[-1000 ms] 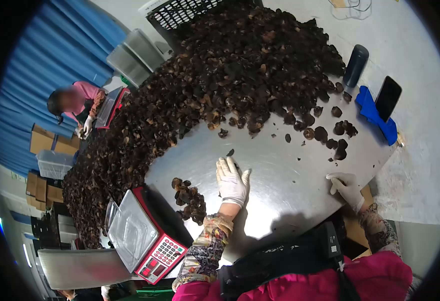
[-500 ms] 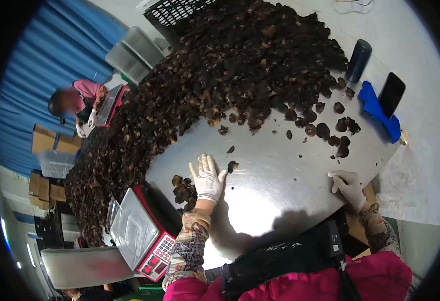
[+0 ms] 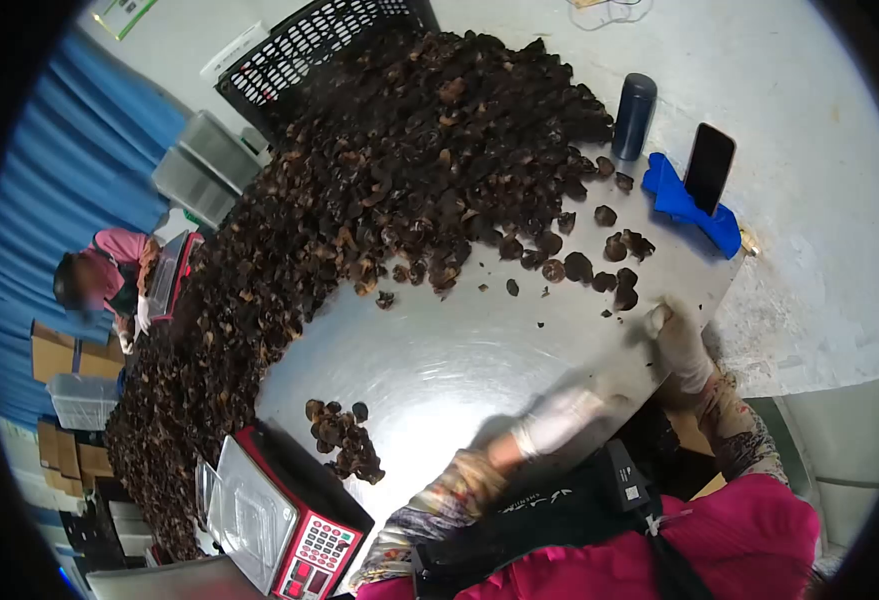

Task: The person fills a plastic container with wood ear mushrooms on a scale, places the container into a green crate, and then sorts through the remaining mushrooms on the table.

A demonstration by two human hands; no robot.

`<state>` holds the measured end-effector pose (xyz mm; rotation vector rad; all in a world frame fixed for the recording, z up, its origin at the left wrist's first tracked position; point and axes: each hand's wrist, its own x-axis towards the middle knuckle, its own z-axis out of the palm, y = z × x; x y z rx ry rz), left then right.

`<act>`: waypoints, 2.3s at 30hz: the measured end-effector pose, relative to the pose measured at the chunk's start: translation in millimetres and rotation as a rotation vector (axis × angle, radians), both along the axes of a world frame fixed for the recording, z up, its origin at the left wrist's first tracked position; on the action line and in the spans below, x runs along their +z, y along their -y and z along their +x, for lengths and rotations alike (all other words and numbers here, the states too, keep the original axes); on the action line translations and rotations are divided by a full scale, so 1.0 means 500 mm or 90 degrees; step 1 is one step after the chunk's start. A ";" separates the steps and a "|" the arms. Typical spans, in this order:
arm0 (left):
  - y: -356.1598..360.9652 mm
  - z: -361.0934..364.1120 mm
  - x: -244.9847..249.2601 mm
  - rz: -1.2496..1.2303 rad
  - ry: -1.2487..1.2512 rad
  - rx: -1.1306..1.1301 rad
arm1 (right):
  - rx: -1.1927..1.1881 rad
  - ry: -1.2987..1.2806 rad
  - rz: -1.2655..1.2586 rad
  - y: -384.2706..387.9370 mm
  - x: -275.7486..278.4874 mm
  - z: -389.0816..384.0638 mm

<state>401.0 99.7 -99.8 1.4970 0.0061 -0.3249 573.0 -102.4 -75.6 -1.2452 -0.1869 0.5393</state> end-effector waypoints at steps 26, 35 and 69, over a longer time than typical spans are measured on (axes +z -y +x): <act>-0.165 0.134 0.035 0.529 0.352 0.001 | 0.015 0.220 -0.275 0.036 -0.006 0.028; 0.027 0.103 0.018 0.588 0.463 -0.138 | -0.005 0.255 -0.273 0.037 -0.008 0.025; 0.041 0.129 0.028 0.647 0.279 -0.073 | -0.208 0.523 -0.770 -0.459 0.043 0.407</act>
